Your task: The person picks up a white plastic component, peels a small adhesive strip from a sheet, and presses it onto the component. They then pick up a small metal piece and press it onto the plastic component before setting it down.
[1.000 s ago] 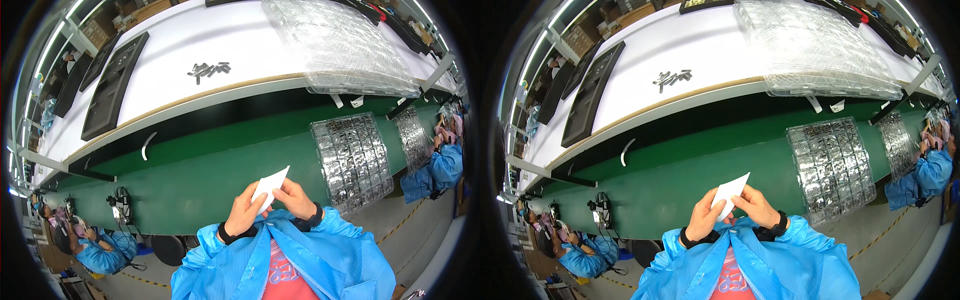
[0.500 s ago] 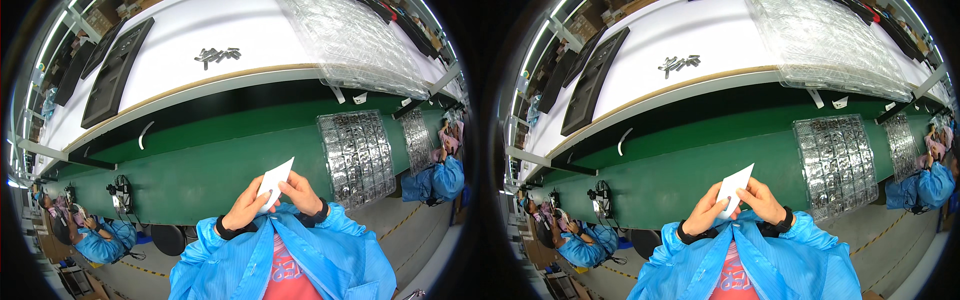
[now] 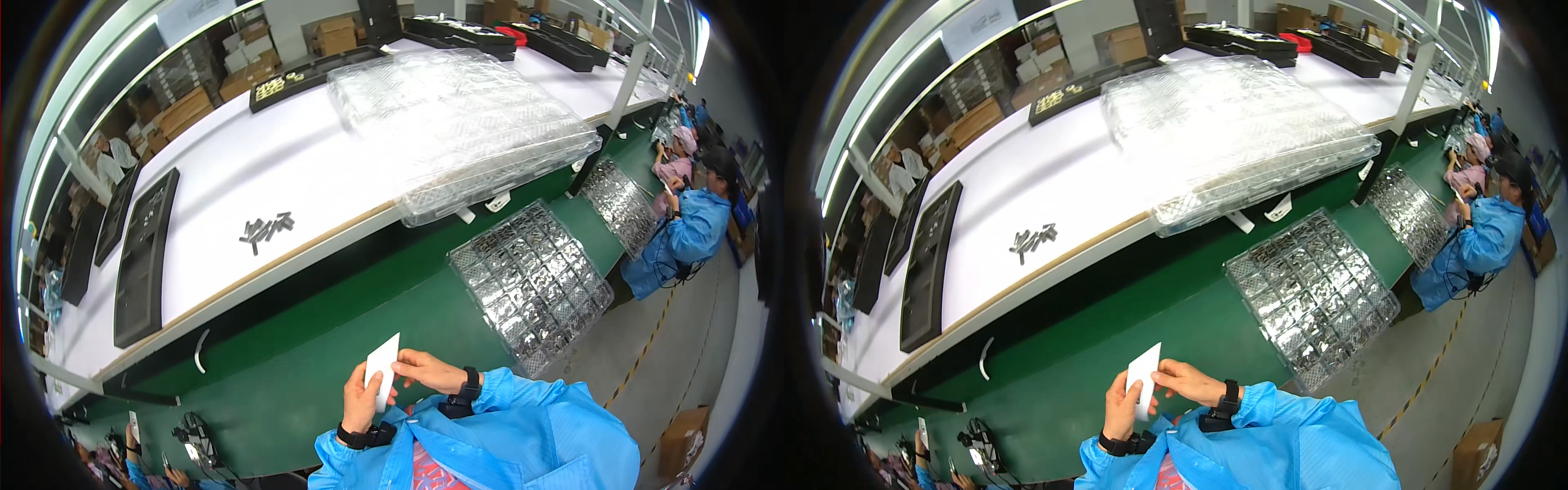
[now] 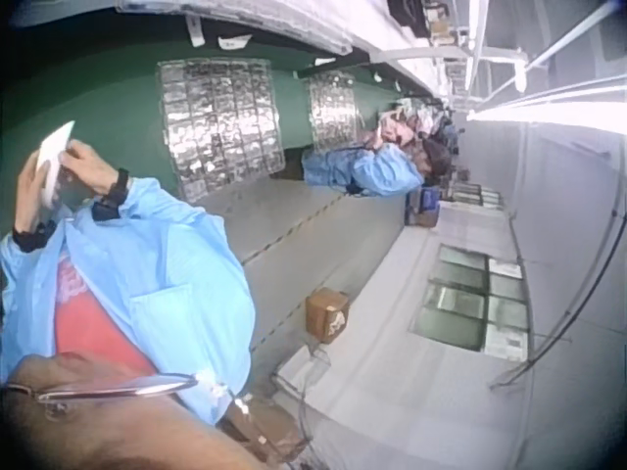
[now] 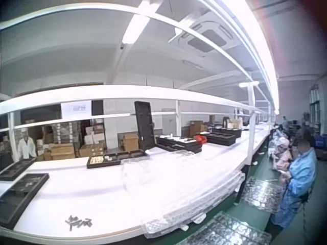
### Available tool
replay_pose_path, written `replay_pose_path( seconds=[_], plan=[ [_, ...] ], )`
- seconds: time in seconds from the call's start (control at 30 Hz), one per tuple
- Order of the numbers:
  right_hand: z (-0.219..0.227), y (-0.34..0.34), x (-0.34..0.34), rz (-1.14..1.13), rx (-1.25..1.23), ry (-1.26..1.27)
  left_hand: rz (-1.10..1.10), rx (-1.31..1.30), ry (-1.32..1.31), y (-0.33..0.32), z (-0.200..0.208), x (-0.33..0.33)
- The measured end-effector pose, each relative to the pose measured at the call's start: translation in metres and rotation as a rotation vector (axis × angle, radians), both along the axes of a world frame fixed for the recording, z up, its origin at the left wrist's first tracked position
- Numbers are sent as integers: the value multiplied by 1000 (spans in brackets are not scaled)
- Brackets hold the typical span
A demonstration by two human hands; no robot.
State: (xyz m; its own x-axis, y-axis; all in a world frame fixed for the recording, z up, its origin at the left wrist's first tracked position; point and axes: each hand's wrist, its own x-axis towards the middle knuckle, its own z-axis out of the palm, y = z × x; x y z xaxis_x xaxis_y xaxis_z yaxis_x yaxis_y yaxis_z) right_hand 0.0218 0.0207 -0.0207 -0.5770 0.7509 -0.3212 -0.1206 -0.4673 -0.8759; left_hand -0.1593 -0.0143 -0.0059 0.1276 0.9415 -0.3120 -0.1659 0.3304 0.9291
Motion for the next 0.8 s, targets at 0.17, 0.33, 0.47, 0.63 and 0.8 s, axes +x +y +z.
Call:
replay_pose_path(
  seconds=[0.17, 0.33, 0.47, 0.63, 0.8],
  plan=[
    [-37, 19, 36, -125, -116, -118, 109, -58, 125, 47, -43, -15],
    [-90, 47, 81, -205, -71, -252, 263, -79, 164, 109, -116, -46],
    [-131, 98, 137, -335, 243, -586, 380, 2, 123, 177, -157, -61],
    [-130, 198, 195, -560, 487, -1037, 432, 179, 463, 268, -249, -116],
    [-204, 238, 280, -148, 716, -1630, -289, 328, 1622, 367, -274, -118]
  ],
)
